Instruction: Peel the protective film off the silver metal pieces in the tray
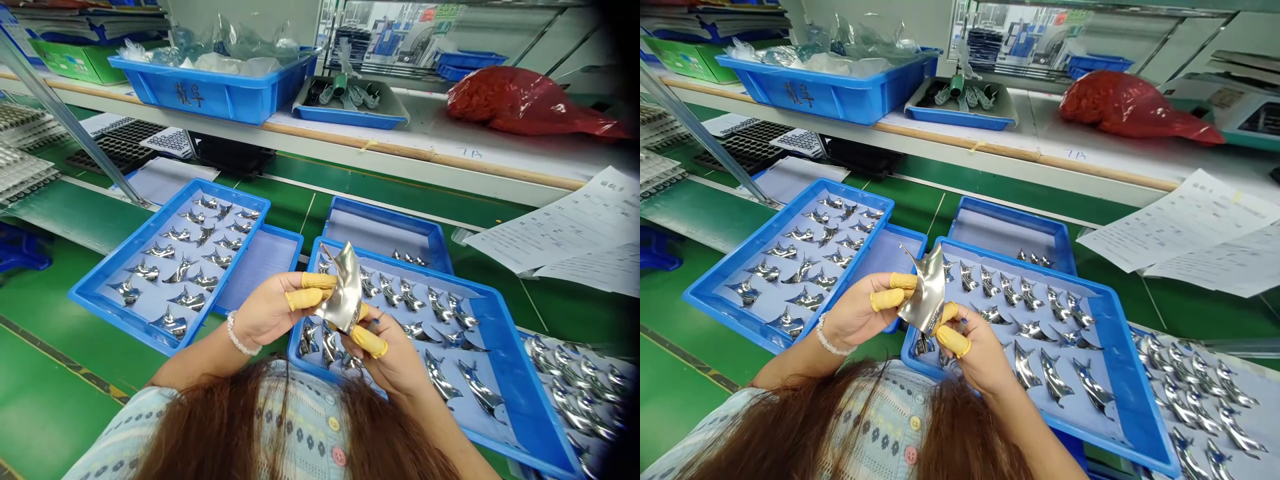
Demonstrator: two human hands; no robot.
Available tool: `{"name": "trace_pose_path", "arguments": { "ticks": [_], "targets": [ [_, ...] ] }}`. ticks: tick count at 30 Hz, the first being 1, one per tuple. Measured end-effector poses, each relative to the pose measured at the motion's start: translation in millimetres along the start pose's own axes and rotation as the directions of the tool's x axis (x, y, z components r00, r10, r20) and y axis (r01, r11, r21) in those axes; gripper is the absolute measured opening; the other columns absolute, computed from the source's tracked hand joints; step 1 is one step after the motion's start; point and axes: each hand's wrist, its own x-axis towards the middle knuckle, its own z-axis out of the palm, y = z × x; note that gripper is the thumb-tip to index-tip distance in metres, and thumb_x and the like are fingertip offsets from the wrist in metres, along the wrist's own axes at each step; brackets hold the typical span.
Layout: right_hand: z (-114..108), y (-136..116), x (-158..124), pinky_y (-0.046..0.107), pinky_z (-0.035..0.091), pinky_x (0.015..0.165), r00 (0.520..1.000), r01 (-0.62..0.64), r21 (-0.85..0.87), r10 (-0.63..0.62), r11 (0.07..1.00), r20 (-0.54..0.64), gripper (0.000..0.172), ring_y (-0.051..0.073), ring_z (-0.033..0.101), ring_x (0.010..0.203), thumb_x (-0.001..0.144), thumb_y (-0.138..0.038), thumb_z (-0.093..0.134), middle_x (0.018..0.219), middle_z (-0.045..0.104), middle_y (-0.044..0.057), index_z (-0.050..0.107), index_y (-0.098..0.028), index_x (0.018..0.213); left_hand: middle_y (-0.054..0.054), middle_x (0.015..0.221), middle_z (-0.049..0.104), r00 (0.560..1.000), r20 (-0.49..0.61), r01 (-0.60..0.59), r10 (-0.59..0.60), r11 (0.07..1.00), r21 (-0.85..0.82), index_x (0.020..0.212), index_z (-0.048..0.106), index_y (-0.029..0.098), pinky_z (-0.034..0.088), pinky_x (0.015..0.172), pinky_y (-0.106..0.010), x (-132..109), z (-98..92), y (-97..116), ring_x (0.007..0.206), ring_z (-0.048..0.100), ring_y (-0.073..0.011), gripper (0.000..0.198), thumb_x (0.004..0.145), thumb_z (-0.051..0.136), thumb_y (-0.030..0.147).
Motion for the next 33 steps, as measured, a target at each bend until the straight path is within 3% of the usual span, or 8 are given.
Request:
{"name": "trace_pose_path", "arguments": {
  "ticks": [8, 15, 18, 23, 26, 28, 30, 33],
  "targets": [
    [-2.9, 5.5, -1.2, 0.022, 0.021, 0.044, 0.999, 0.004, 0.023, -0.005, 1.000, 0.037, 0.042, 0.005, 0.030, 0.043, 0.061, -0.053, 0.082, 0.056, 0.048, -0.004, 0.061, -0.018, 0.071, -0.007, 0.092, 0.070, 0.998, 0.056, -0.011, 0.007, 0.998, 0.059, 0.094, 0.074, 0.013, 0.046, 0.077, -0.024, -6.1, -0.3, 1.7, 0.081, 0.062, -0.0138, 0.037, 0.061, 0.084, 0.026],
    [-8.5, 11.6, -1.7, 0.024, 0.034, 0.055, 0.972, 0.233, -0.222, -0.224, 0.947, 0.067, 0.018, 0.011, 0.046, 0.061, 0.077, -0.036, 0.075, 0.071, 0.058, -0.001, 0.066, -0.021, 0.074, -0.002, 0.074, 0.066, 0.991, -0.031, -0.125, 0.132, 0.976, 0.180, 0.080, 0.072, 0.012, 0.045, 0.065, -0.021, -4.9, -5.0, 1.5, 0.065, 0.056, -0.0092, 0.033, 0.057, 0.086, 0.031],
    [-7.1, 8.5, -2.4, 0.024, 0.037, 0.060, 0.955, 0.297, -0.316, -0.273, 0.901, 0.119, 0.013, 0.013, 0.050, 0.067, 0.080, -0.032, 0.071, 0.076, 0.061, -0.001, 0.066, -0.022, 0.074, -0.001, 0.068, 0.063, 0.985, -0.015, -0.160, 0.170, 0.951, 0.264, 0.076, 0.069, 0.012, 0.045, 0.062, -0.022, -4.8, -10.3, 0.3, 0.060, 0.054, -0.0084, 0.031, 0.060, 0.084, 0.034],
    [-5.7, 8.0, -1.2, 0.024, 0.038, 0.060, 0.953, 0.299, -0.353, -0.261, 0.887, 0.151, 0.012, 0.013, 0.051, 0.068, 0.082, -0.030, 0.069, 0.077, 0.061, -0.001, 0.065, -0.023, 0.073, 0.001, 0.064, 0.059, 0.979, 0.027, -0.196, 0.201, 0.907, 0.372, 0.072, 0.063, 0.013, 0.045, 0.059, -0.022, -4.6, -14.9, -1.1, 0.057, 0.053, -0.0081, 0.023, 0.067, 0.078, 0.030],
    [-11.4, 16.3, 1.1, 0.025, 0.039, 0.063, 0.967, 0.256, -0.375, -0.243, 0.891, 0.082, 0.009, 0.014, 0.051, 0.072, 0.081, -0.031, 0.069, 0.081, 0.060, 0.000, 0.066, -0.023, 0.078, 0.001, 0.064, 0.059, 0.977, 0.042, -0.205, 0.209, 0.867, 0.455, 0.071, 0.061, 0.013, 0.045, 0.057, -0.022, -1.6, -20.1, 1.3, 0.056, 0.054, -0.0085, 0.017, 0.069, 0.073, 0.025],
    [-19.6, 25.1, 1.3, 0.024, 0.037, 0.060, 0.974, 0.188, -0.385, -0.221, 0.904, -0.044, 0.012, 0.013, 0.048, 0.068, 0.080, -0.033, 0.069, 0.079, 0.057, 0.000, 0.068, -0.024, 0.088, 0.000, 0.068, 0.063, 0.959, -0.001, -0.233, 0.282, 0.795, 0.560, 0.075, 0.062, 0.013, 0.046, 0.058, -0.022, 3.3, -31.0, 5.4, 0.058, 0.056, -0.0090, 0.014, 0.070, 0.069, 0.024],
    [-30.1, 35.1, -1.0, 0.023, 0.034, 0.054, 0.972, 0.105, -0.356, -0.171, 0.928, -0.159, 0.023, 0.012, 0.042, 0.061, 0.080, -0.038, 0.069, 0.071, 0.051, -0.001, 0.067, -0.024, 0.098, -0.003, 0.078, 0.067, 0.914, -0.082, -0.215, 0.398, 0.644, 0.734, 0.081, 0.064, 0.014, 0.049, 0.064, -0.022, 10.3, -50.9, 10.3, 0.066, 0.059, -0.0107, 0.014, 0.073, 0.066, 0.025],
    [-46.3, 48.3, -8.1, 0.023, 0.031, 0.050, 0.967, 0.019, -0.303, -0.095, 0.953, -0.238, 0.033, 0.011, 0.038, 0.056, 0.077, -0.045, 0.070, 0.063, 0.046, -0.003, 0.066, -0.021, 0.099, -0.004, 0.093, 0.070, 0.881, -0.210, 0.137, 0.424, 0.196, 0.971, 0.097, 0.065, 0.016, 0.050, 0.078, -0.023, 21.9, -95.2, 13.3, 0.083, 0.064, -0.0132, 0.020, 0.081, 0.058, 0.025]
  ]
}}
